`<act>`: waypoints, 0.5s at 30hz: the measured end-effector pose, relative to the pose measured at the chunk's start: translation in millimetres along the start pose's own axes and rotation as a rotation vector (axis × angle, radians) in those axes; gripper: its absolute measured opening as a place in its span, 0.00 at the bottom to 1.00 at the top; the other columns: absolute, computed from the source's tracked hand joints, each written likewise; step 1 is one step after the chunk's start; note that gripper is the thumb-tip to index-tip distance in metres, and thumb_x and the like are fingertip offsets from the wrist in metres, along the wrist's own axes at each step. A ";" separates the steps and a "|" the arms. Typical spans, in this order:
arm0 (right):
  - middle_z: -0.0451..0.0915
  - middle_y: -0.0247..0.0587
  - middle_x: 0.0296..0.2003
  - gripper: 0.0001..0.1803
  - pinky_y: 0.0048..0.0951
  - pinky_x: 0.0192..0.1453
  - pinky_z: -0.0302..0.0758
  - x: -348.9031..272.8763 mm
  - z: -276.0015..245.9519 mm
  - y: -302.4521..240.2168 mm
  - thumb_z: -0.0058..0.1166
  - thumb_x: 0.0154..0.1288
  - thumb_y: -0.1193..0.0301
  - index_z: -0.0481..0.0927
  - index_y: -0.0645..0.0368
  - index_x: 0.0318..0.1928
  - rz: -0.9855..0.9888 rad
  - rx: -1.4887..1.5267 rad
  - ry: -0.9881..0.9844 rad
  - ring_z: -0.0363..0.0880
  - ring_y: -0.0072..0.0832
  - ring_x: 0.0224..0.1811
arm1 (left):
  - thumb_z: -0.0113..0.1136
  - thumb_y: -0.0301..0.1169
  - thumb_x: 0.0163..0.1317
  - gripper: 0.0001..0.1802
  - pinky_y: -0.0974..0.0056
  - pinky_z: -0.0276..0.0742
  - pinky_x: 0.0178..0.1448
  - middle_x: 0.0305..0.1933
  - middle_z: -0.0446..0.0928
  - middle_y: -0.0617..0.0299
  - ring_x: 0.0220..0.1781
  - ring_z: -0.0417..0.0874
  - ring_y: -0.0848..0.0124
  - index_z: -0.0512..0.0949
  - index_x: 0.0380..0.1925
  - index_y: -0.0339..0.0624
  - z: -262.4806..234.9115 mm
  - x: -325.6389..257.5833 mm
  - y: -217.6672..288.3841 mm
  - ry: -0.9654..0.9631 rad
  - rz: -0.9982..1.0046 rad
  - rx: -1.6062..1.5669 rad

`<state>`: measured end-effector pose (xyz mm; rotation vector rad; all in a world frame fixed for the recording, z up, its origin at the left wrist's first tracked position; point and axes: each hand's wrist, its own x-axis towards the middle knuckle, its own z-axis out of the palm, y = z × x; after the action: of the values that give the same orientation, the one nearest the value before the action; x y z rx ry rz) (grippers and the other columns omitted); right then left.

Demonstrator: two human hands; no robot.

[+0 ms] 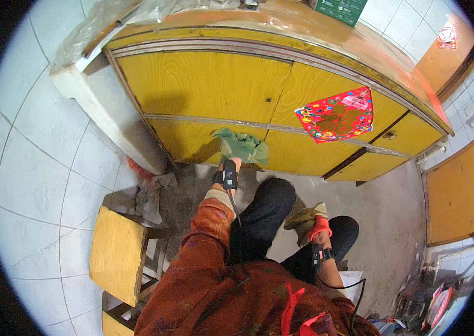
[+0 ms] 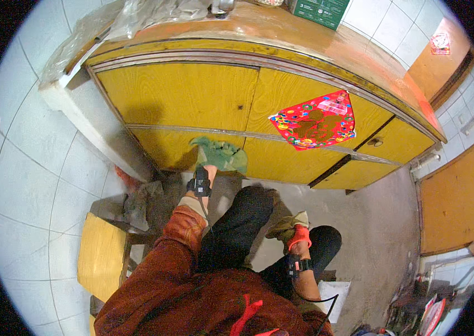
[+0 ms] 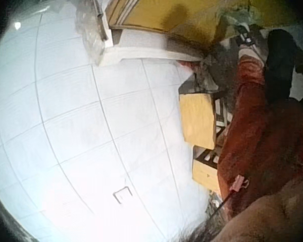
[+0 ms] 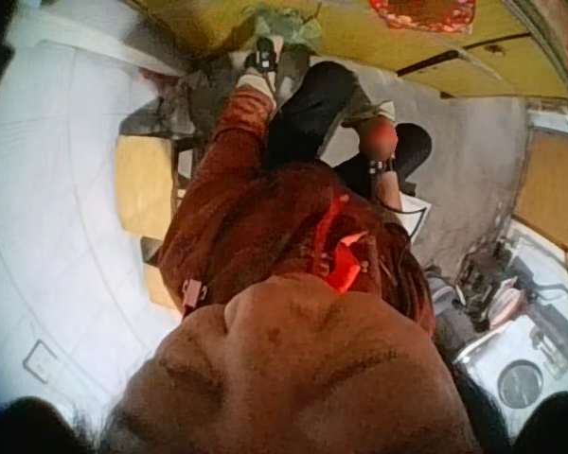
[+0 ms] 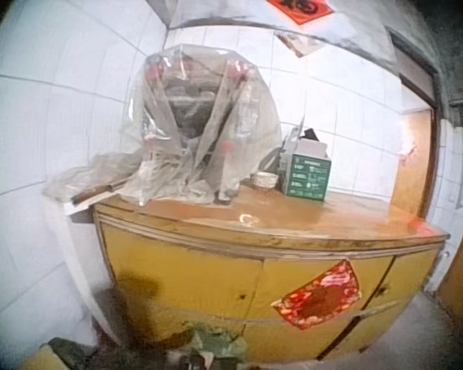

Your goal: The person kneels and wipes the front of a yellow wooden cabinet with two cloths, alternating between scrubbing and wiping motions. The person cleans around a red decorative sticker and the cabinet handles, repeatedly moving between the left and right doors.

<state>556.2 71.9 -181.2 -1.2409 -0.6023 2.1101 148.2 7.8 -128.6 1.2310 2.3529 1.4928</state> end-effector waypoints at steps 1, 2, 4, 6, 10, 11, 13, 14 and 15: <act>0.83 0.47 0.48 0.28 0.53 0.47 0.80 -3.5 0.6 -1.6 0.48 0.72 0.47 0.79 0.58 0.54 0.001 -0.012 -0.001 0.82 0.47 0.47 | 0.50 0.37 0.68 0.20 0.50 0.63 0.54 0.53 0.69 0.46 0.53 0.66 0.51 0.77 0.51 0.31 -2.8 -2.9 -1.0 -0.029 -0.015 -0.014; 0.83 0.47 0.48 0.28 0.52 0.47 0.80 -6.9 1.4 -3.5 0.48 0.72 0.47 0.79 0.58 0.54 0.000 -0.023 -0.001 0.82 0.47 0.46 | 0.50 0.37 0.68 0.20 0.50 0.63 0.54 0.53 0.69 0.46 0.53 0.66 0.51 0.77 0.51 0.31 -10.2 -1.7 -4.9 -0.046 -0.038 -0.028; 0.83 0.47 0.47 0.28 0.52 0.47 0.80 -12.4 3.4 -6.8 0.48 0.72 0.46 0.80 0.58 0.53 0.004 -0.048 -0.005 0.82 0.46 0.46 | 0.50 0.37 0.68 0.21 0.50 0.63 0.53 0.53 0.69 0.46 0.52 0.67 0.52 0.77 0.51 0.31 -34.2 4.9 -18.9 -0.045 -0.101 -0.059; 0.83 0.47 0.47 0.29 0.51 0.47 0.80 -17.1 4.1 -6.8 0.47 0.72 0.46 0.80 0.58 0.53 0.031 -0.066 -0.005 0.83 0.46 0.46 | 0.51 0.37 0.68 0.21 0.51 0.63 0.53 0.52 0.69 0.46 0.52 0.67 0.52 0.77 0.51 0.31 -65.1 14.4 -36.8 0.023 -0.184 -0.072; 0.82 0.47 0.48 0.27 0.49 0.49 0.80 -21.0 -4.0 3.1 0.47 0.73 0.48 0.80 0.59 0.53 0.024 -0.035 0.004 0.82 0.45 0.46 | 0.51 0.38 0.68 0.21 0.51 0.64 0.52 0.51 0.69 0.47 0.51 0.67 0.53 0.77 0.51 0.31 -111.9 38.4 -73.8 0.129 -0.347 -0.107; 0.82 0.47 0.48 0.27 0.49 0.50 0.80 -19.1 -8.1 6.4 0.47 0.73 0.48 0.79 0.59 0.53 -0.019 -0.042 0.004 0.82 0.44 0.47 | 0.51 0.38 0.68 0.21 0.51 0.64 0.52 0.51 0.70 0.47 0.50 0.67 0.53 0.77 0.51 0.31 -115.2 38.6 -81.6 0.140 -0.378 -0.114; 0.82 0.46 0.49 0.22 0.45 0.54 0.78 -17.6 -22.1 13.0 0.46 0.74 0.55 0.79 0.60 0.53 -0.133 -0.212 -0.074 0.81 0.44 0.50 | 0.51 0.38 0.68 0.21 0.51 0.64 0.51 0.51 0.70 0.47 0.50 0.67 0.53 0.77 0.51 0.31 -114.6 45.6 -96.4 0.146 -0.442 -0.130; 0.82 0.45 0.50 0.19 0.43 0.55 0.78 -13.4 -29.1 14.0 0.46 0.73 0.60 0.79 0.59 0.53 -0.035 -0.127 -0.140 0.81 0.42 0.51 | 0.51 0.38 0.68 0.21 0.51 0.64 0.51 0.51 0.70 0.47 0.50 0.67 0.53 0.77 0.51 0.31 -112.2 52.2 -103.8 0.148 -0.468 -0.132; 0.82 0.43 0.50 0.16 0.41 0.56 0.78 -6.0 -34.7 12.7 0.46 0.73 0.64 0.79 0.59 0.53 0.064 -0.041 -0.205 0.81 0.41 0.52 | 0.51 0.38 0.68 0.21 0.51 0.64 0.51 0.50 0.70 0.47 0.49 0.67 0.53 0.77 0.52 0.31 -105.4 51.2 -109.7 0.141 -0.493 -0.129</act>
<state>585.8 61.4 -201.6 -1.0858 -0.7063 2.3079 1.3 -54.8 -144.8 0.4763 2.3589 1.5570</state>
